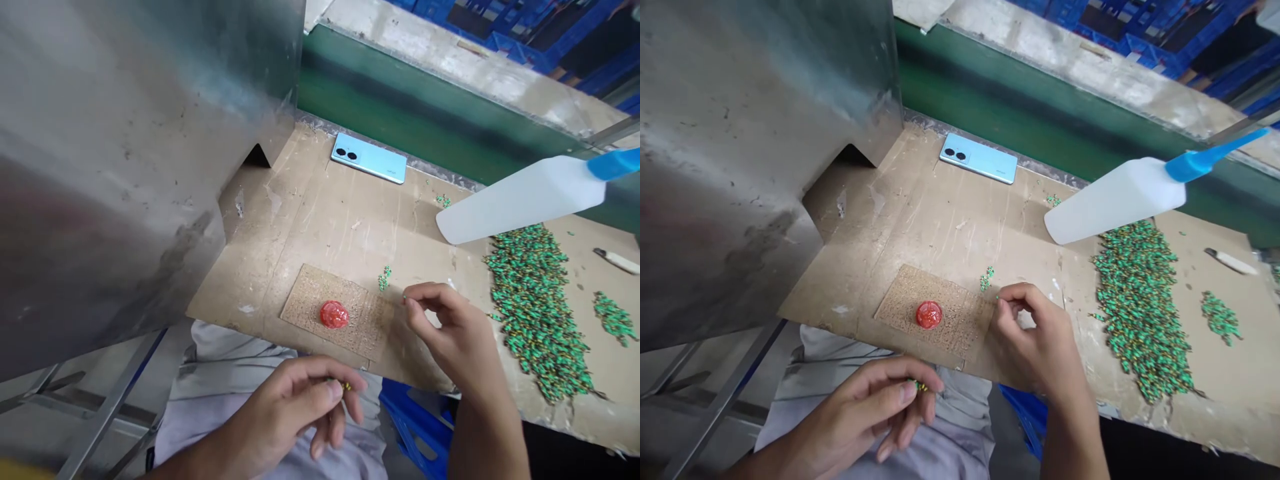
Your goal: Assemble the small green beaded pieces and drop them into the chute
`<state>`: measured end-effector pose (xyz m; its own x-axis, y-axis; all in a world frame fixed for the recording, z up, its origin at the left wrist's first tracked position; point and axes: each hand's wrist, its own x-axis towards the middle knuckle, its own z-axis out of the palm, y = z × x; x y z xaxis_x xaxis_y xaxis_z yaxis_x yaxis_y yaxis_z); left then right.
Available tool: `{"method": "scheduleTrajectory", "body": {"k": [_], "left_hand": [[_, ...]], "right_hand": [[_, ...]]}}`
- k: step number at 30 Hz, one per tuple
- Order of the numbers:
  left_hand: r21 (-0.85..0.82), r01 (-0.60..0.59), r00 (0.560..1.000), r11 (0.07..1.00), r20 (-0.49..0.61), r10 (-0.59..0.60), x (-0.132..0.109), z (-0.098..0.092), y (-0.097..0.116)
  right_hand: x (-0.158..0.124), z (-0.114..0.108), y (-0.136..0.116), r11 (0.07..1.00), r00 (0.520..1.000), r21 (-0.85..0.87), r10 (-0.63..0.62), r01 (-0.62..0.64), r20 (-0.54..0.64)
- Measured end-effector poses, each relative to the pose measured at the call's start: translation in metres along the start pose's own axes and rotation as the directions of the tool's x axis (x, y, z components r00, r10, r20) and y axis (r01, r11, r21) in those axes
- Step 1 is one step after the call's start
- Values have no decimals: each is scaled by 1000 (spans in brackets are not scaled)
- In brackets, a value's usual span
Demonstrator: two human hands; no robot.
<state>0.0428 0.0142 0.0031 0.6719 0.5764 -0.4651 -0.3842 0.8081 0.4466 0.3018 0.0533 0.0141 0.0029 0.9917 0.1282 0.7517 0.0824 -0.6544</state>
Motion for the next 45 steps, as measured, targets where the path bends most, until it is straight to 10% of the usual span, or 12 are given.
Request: {"method": "scheduleTrajectory", "body": {"k": [9,28,32,45], "left_hand": [[372,-40,997,927,-40,59,1,-1,-2],[687,-121,956,717,-113,270,-4,-3,1],[729,-129,943,672,-120,310,-4,-4,1],[922,-238,871,305,64,488,5,-14,-13]], "right_hand": [[-40,8,-60,939,840,134,-344,318,419],[-31,14,-56,915,839,245,-394,319,376],[-19,19,-52,938,898,245,-314,244,308],[-1,34,-48,951,919,-34,-289,309,268]]}}
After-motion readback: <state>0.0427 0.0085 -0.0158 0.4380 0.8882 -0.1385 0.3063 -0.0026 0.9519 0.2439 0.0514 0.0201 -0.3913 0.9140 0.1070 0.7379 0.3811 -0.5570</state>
